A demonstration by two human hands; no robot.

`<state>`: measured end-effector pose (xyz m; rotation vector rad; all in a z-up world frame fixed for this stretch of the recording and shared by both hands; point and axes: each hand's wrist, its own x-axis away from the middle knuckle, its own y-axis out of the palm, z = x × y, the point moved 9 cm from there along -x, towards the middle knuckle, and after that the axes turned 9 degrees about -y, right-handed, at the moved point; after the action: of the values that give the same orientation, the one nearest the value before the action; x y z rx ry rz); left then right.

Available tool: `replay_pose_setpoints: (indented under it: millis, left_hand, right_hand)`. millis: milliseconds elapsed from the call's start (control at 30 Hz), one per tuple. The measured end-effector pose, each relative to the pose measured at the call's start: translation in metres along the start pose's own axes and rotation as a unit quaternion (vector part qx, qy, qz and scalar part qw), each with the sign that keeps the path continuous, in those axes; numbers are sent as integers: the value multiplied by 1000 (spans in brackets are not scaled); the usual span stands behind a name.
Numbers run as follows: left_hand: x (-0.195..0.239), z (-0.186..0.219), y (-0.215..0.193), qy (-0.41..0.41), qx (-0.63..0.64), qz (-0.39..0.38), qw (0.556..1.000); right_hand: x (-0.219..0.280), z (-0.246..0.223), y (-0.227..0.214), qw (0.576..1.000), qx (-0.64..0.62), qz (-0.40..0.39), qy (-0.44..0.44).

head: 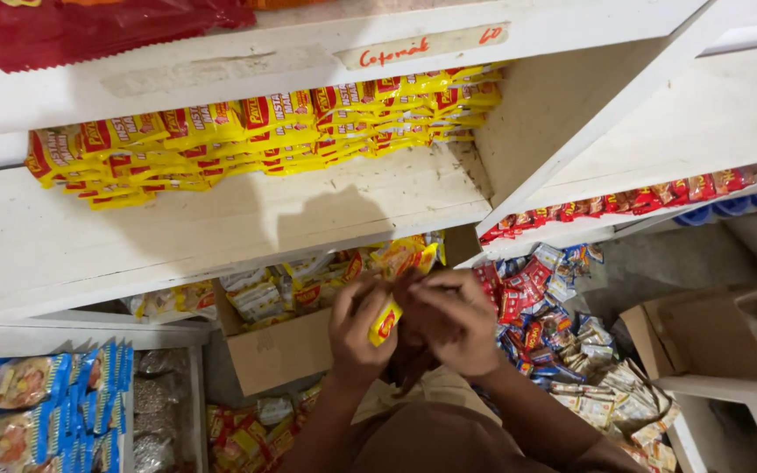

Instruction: The person wipes instant noodle packets clean with a cloth, then places them onto a grocery store shelf, shifting them into position by hand.

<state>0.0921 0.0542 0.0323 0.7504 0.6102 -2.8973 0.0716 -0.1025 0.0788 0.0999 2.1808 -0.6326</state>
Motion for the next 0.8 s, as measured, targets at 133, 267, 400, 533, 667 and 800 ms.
replay_pose_setpoints:
  millis: [133, 267, 400, 533, 667, 800]
  left_hand:
    - [10, -5, 6, -20, 17, 5, 1000]
    - [11, -9, 14, -23, 6, 2, 1000]
    - [3, 1, 13, -5, -26, 21, 999]
    - [2, -10, 13, -45, -5, 23, 999]
    - [4, 6, 10, 12, -39, 20, 999]
    - [15, -4, 20, -11, -1, 13, 1000]
  right_hand:
    - [0, 34, -16, 997, 30, 15, 66]
    - [7, 43, -12, 995, 14, 20, 101]
    - [9, 7, 8, 999, 15, -22, 34]
    - [8, -8, 12, 998, -36, -47, -7]
    - [11, 15, 4, 998, -30, -52, 28]
    - [10, 53, -15, 993, -5, -19, 113]
